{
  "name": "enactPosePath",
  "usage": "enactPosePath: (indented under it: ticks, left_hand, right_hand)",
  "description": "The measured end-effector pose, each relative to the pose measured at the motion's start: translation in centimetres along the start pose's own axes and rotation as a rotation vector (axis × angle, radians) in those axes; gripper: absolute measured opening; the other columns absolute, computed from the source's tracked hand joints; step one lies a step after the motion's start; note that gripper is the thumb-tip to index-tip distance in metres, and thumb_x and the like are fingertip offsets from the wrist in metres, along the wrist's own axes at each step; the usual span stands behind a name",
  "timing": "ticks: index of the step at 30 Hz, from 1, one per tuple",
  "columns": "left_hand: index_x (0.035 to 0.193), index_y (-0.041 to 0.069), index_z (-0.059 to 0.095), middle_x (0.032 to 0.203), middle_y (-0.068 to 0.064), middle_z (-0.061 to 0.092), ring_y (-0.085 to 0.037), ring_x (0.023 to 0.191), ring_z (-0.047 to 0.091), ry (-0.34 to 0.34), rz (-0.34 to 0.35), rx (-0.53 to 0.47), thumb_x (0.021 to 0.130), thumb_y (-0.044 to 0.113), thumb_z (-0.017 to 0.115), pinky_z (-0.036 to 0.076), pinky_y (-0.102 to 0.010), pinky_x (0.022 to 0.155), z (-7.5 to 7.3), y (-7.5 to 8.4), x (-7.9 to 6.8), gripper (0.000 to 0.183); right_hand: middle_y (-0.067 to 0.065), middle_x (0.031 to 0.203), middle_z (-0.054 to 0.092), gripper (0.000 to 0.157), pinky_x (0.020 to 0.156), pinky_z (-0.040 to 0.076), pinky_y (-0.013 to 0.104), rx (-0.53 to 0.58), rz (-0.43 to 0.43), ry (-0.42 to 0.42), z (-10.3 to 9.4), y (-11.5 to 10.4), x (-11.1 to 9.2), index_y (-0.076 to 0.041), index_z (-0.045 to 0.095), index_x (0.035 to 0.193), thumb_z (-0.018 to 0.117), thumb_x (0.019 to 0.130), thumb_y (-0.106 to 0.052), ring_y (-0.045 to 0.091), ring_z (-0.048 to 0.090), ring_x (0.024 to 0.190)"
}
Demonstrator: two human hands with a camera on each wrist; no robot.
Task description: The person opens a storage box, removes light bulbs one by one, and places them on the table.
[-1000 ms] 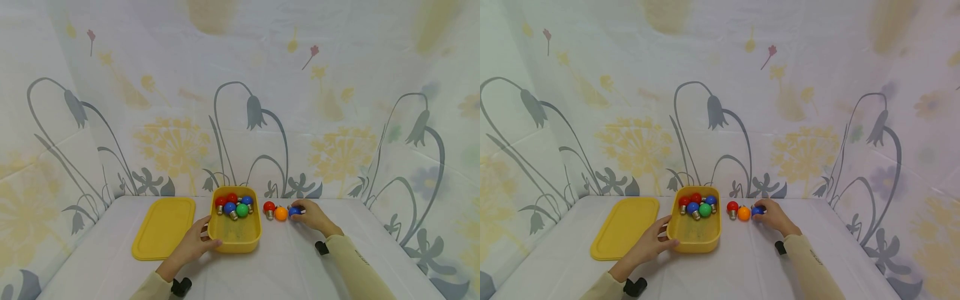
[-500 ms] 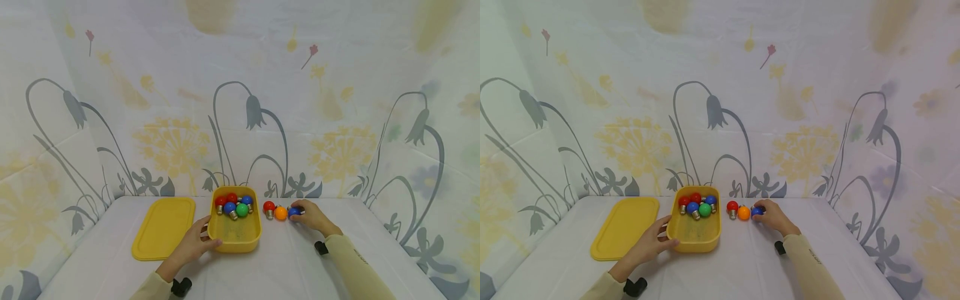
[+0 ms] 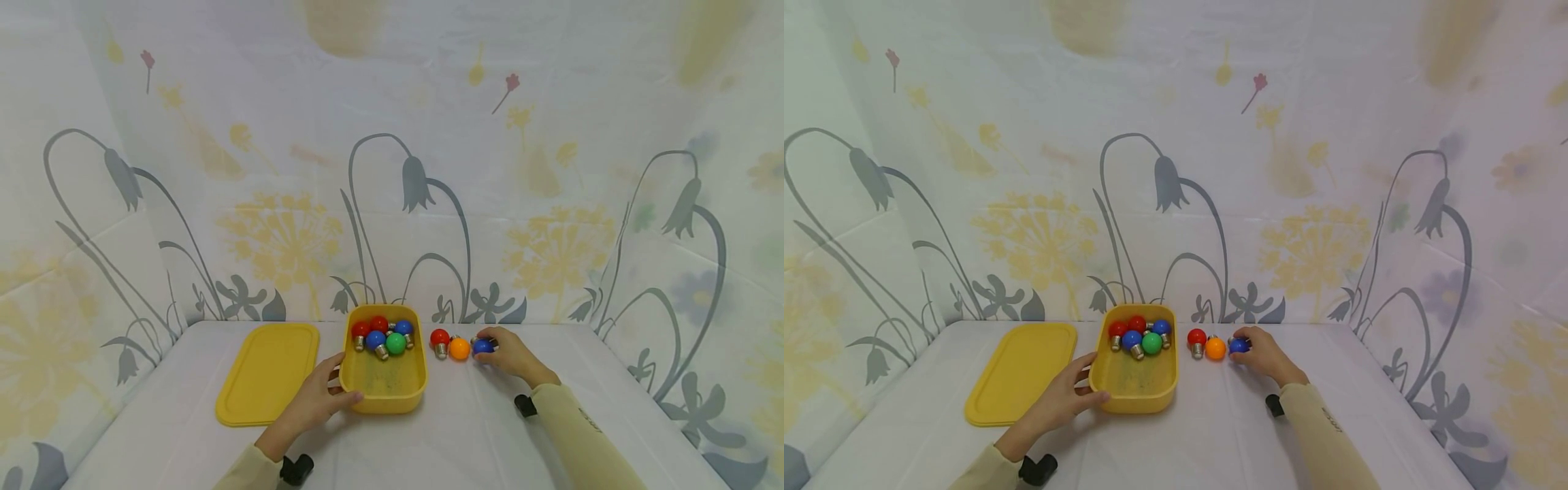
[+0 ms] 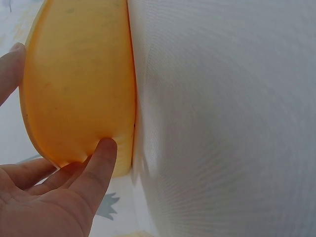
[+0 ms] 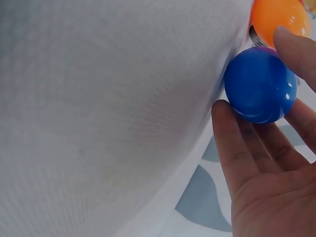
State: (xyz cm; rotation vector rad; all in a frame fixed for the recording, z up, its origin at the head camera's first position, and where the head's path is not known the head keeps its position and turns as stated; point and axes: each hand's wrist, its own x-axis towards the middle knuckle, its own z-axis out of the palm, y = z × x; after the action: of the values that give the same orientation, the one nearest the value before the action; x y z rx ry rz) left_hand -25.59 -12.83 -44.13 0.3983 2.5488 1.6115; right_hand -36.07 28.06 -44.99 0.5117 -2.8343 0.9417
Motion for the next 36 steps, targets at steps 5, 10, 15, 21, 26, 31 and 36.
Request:
enactPosePath:
  ticks: [5,10,15,21,26,31,36]
  left_hand:
    - [0.148,-0.002,0.025,0.148,-0.024,0.032,-0.039,0.124,0.048,-0.002,0.005,-0.002,0.081,0.032,0.077,0.049,-0.041,0.095,-0.04,0.03,-0.02,0.092]
    - [0.148,-0.001,0.025,0.148,-0.024,0.032,-0.039,0.124,0.048,-0.001,0.003,-0.001,0.08,0.033,0.077,0.049,-0.042,0.095,-0.01,0.02,0.0,0.093]
    - [0.148,-0.001,0.025,0.148,-0.023,0.032,-0.038,0.124,0.048,0.003,-0.001,0.001,0.08,0.033,0.078,0.049,-0.041,0.095,0.07,-0.06,0.05,0.093]
    - [0.148,-0.001,0.025,0.148,-0.023,0.033,-0.038,0.124,0.048,0.003,-0.003,-0.001,0.08,0.032,0.078,0.049,-0.041,0.095,0.08,0.09,-0.01,0.092]
    - [0.148,-0.001,0.025,0.147,-0.024,0.033,-0.038,0.124,0.048,0.002,-0.016,0.002,0.08,0.032,0.078,0.049,-0.042,0.095,0.1,0.21,-0.04,0.092]
    - [0.148,-0.001,0.025,0.147,-0.024,0.033,-0.038,0.123,0.049,-0.004,-0.02,-0.015,0.079,0.032,0.078,0.049,-0.042,0.095,0.07,0.12,0.03,0.093]
    - [0.149,0.0,0.025,0.147,-0.024,0.034,-0.037,0.122,0.05,-0.003,-0.027,-0.027,0.079,0.033,0.078,0.05,-0.041,0.094,0.05,-0.01,0.08,0.094]
  right_hand:
    - [0.015,0.112,0.062,0.043,0.089,0.05,0.049,-0.01,0.015,-0.004,-0.03,-0.06,0.0,0.001,0.063,0.113,0.079,0.078,-0.017,0.03,0.059,0.097]
    - [0.014,0.11,0.062,0.043,0.09,0.049,0.048,-0.012,0.01,-0.014,0.11,-0.13,0.06,0.001,0.063,0.114,0.079,0.079,-0.017,0.029,0.058,0.096]
    - [0.014,0.11,0.062,0.042,0.089,0.049,0.048,-0.019,-0.005,-0.024,0.22,-0.27,0.05,0.002,0.063,0.114,0.079,0.079,-0.016,0.028,0.058,0.095]
    - [0.015,0.112,0.061,0.043,0.089,0.05,0.047,-0.025,-0.009,-0.029,0.22,-0.5,0.03,0.001,0.062,0.115,0.079,0.079,-0.016,0.028,0.059,0.095]
    - [0.016,0.116,0.06,0.046,0.09,0.05,0.047,-0.026,0.027,-0.037,0.2,-0.59,0.01,0.0,0.061,0.118,0.079,0.079,-0.018,0.029,0.058,0.096]
    - [0.016,0.117,0.06,0.048,0.09,0.05,0.049,-0.035,0.048,-0.041,0.09,-0.48,0.05,0.0,0.06,0.119,0.079,0.079,-0.02,0.029,0.058,0.097]
    - [0.016,0.117,0.059,0.052,0.09,0.05,0.049,-0.039,0.066,-0.044,0.02,-0.16,0.07,-0.001,0.059,0.121,0.08,0.078,-0.022,0.029,0.058,0.097]
